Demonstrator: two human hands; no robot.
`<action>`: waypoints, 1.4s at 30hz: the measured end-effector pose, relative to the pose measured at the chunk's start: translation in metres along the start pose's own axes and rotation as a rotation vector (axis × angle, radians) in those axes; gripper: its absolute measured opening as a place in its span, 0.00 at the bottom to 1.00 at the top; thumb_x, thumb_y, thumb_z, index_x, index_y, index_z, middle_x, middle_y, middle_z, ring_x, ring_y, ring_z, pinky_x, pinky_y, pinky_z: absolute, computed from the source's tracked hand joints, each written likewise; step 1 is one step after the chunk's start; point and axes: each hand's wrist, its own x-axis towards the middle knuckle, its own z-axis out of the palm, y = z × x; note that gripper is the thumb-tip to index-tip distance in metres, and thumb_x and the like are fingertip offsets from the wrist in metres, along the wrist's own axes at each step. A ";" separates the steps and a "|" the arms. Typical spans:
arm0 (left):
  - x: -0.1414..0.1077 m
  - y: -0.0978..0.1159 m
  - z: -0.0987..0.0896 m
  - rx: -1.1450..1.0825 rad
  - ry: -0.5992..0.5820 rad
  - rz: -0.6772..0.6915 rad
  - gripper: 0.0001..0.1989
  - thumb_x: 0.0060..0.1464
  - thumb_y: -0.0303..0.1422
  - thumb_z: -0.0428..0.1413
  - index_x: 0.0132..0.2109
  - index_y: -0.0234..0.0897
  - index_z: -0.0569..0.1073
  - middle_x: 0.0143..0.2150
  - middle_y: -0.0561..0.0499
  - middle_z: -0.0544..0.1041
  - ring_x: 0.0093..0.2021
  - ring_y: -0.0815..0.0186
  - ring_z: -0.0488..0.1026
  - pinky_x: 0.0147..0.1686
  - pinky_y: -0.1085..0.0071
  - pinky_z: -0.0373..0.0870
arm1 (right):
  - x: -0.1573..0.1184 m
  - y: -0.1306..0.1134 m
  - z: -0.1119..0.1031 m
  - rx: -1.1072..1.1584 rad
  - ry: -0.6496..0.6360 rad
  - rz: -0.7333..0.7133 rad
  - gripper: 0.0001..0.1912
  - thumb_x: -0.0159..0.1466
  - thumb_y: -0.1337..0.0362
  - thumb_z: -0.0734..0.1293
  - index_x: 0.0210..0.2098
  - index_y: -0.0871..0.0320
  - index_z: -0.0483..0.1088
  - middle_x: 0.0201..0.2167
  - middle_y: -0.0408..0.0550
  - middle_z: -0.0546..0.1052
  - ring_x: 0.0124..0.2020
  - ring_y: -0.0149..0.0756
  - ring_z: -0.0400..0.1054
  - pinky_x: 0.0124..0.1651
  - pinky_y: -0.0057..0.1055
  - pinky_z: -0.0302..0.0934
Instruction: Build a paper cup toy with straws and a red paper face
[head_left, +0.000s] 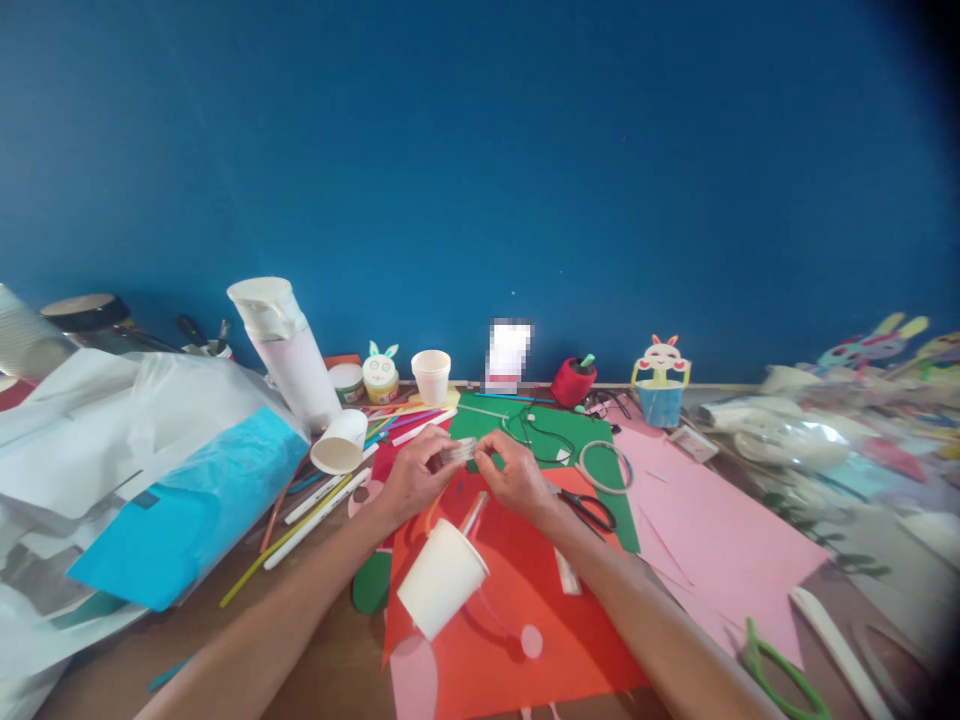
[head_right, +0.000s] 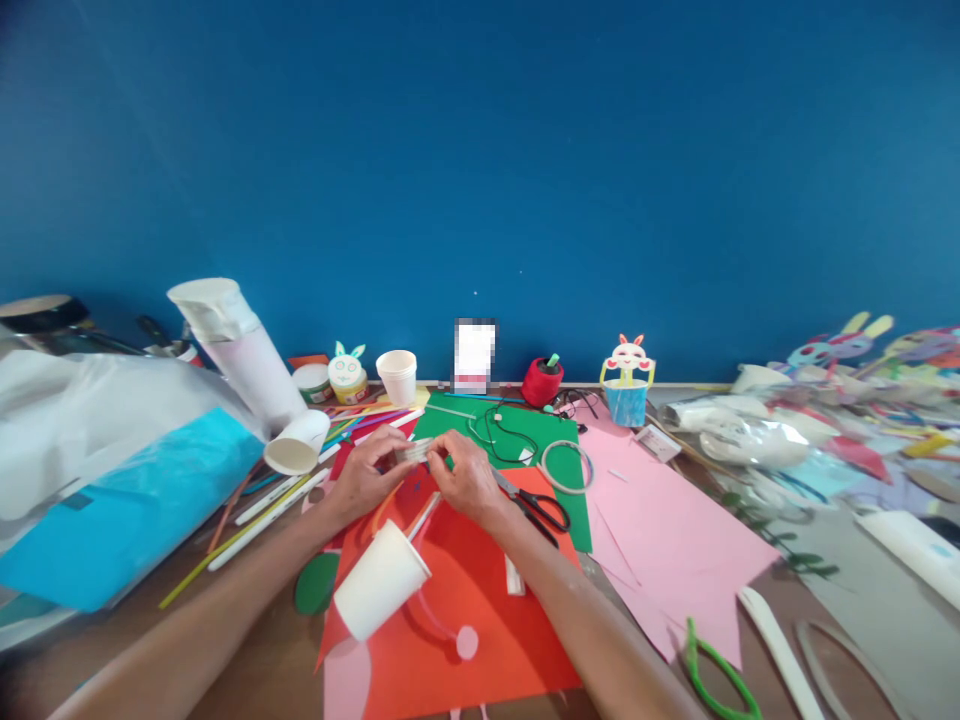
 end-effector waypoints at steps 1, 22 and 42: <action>0.000 -0.001 0.000 -0.003 0.004 -0.002 0.09 0.50 0.34 0.54 0.37 0.34 0.71 0.34 0.49 0.69 0.27 0.71 0.65 0.27 0.74 0.64 | 0.000 0.000 0.000 0.034 -0.002 0.018 0.06 0.60 0.65 0.57 0.29 0.57 0.63 0.26 0.44 0.68 0.29 0.31 0.62 0.34 0.27 0.56; 0.004 -0.012 -0.003 -0.278 -0.071 -0.123 0.11 0.48 0.33 0.55 0.40 0.34 0.71 0.40 0.47 0.72 0.37 0.66 0.70 0.35 0.71 0.68 | 0.012 0.007 -0.011 0.516 0.073 0.265 0.08 0.60 0.61 0.58 0.29 0.58 0.65 0.24 0.42 0.68 0.28 0.30 0.63 0.34 0.27 0.58; 0.006 -0.005 -0.009 -0.354 -0.276 -0.107 0.13 0.51 0.33 0.52 0.44 0.34 0.71 0.42 0.45 0.71 0.40 0.64 0.68 0.37 0.69 0.66 | 0.015 -0.009 -0.027 0.330 -0.174 -0.047 0.06 0.58 0.69 0.61 0.32 0.57 0.70 0.31 0.45 0.69 0.35 0.31 0.64 0.39 0.30 0.58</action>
